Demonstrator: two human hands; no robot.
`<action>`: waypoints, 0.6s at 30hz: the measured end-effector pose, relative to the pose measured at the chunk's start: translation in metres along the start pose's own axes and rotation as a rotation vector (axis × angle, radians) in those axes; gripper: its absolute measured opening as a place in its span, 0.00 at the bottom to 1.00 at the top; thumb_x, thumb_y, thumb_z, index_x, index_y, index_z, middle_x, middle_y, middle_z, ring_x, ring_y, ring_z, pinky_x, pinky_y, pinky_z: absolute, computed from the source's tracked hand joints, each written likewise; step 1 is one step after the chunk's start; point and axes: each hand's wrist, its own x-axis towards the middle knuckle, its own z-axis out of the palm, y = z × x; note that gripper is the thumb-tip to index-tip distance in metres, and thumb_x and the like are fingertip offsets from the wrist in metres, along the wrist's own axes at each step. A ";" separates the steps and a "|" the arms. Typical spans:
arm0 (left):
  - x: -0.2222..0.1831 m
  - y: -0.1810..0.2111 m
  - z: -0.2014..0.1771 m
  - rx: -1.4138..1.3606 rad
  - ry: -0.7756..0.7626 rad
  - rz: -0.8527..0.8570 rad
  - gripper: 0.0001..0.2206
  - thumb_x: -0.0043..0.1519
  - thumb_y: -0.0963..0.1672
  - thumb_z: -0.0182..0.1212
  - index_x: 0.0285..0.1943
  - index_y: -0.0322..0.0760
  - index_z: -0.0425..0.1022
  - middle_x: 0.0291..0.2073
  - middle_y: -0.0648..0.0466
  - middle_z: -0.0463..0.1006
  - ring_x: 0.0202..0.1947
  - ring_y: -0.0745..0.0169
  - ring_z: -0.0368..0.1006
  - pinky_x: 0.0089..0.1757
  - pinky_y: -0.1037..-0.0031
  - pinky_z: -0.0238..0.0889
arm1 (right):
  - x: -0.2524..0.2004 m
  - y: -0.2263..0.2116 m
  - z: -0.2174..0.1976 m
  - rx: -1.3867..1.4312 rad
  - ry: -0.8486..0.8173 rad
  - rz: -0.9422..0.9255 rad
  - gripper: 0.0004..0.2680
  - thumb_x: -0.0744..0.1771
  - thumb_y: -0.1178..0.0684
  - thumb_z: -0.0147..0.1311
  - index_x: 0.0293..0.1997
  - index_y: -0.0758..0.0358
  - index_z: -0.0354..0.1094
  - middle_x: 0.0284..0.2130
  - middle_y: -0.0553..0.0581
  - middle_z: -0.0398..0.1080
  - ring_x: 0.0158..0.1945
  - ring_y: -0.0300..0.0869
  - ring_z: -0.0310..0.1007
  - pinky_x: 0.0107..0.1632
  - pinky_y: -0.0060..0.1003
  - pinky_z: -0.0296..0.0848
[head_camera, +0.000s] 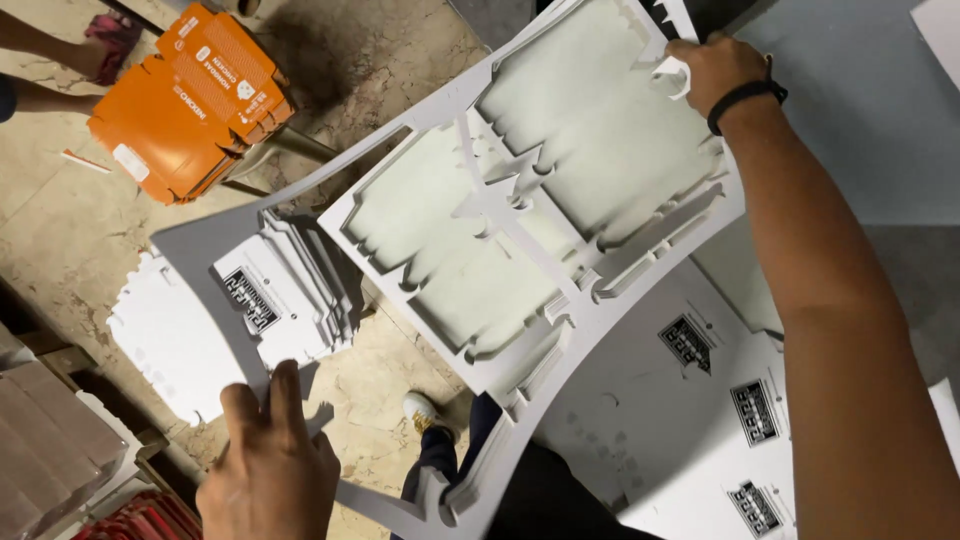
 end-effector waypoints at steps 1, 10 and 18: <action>0.003 0.007 0.002 0.005 -0.007 0.000 0.20 0.58 0.44 0.63 0.61 0.51 0.67 0.43 0.52 0.74 0.15 0.63 0.80 0.08 0.79 0.70 | 0.012 0.003 0.003 0.005 -0.006 -0.003 0.26 0.62 0.66 0.56 0.66 0.43 0.70 0.36 0.67 0.74 0.35 0.64 0.78 0.27 0.60 0.80; 0.016 0.041 0.027 0.022 0.122 -0.119 0.35 0.39 0.46 0.69 0.63 0.64 0.71 0.47 0.58 0.66 0.22 0.65 0.69 0.18 0.73 0.65 | 0.056 0.016 0.037 0.166 -0.068 -0.089 0.28 0.61 0.72 0.56 0.68 0.50 0.70 0.48 0.71 0.70 0.41 0.69 0.75 0.32 0.66 0.78; 0.025 0.054 0.029 0.041 0.008 -0.100 0.34 0.44 0.54 0.71 0.65 0.65 0.69 0.51 0.58 0.72 0.20 0.64 0.76 0.15 0.74 0.70 | 0.063 0.021 0.063 0.149 -0.037 -0.109 0.28 0.60 0.72 0.57 0.67 0.51 0.71 0.48 0.68 0.75 0.44 0.63 0.76 0.31 0.60 0.81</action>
